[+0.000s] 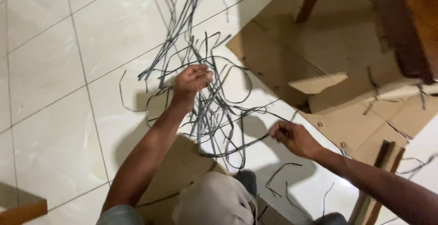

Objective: Wrapping the legs of a wooden table with cardboard and securing them with plastic binding strips

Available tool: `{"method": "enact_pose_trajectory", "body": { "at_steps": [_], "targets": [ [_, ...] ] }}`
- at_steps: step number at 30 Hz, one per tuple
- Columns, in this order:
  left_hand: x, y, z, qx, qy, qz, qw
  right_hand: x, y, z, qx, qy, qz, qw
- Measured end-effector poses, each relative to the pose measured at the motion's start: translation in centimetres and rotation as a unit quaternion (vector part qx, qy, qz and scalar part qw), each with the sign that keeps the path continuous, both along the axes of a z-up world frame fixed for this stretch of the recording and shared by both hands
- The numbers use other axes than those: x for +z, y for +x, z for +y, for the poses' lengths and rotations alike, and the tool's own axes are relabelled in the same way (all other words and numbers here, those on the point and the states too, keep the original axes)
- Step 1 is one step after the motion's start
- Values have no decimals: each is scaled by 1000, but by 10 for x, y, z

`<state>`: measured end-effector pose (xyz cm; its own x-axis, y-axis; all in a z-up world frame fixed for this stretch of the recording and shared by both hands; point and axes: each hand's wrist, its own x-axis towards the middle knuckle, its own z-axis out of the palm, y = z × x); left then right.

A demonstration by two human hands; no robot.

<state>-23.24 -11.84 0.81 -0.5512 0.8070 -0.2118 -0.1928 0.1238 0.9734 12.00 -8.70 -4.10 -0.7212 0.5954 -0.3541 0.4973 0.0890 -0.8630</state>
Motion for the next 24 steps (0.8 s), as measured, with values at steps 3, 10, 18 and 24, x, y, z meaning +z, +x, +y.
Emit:
{"method": "enact_pose_trajectory", "body": {
  "at_steps": [3,10,18,24],
  "targets": [
    [24,37,30,-112,58,-6,992,35,-10,12,-133,-25,126,983],
    [37,143,71,-295,110,15,949,102,-5,26,-255,-31,281,925],
    [12,238,69,-351,59,61,933,72,60,21,-321,-87,290,898],
    [-18,275,58,-379,24,1,925,69,97,6,-388,-174,255,868]
  ]
}}
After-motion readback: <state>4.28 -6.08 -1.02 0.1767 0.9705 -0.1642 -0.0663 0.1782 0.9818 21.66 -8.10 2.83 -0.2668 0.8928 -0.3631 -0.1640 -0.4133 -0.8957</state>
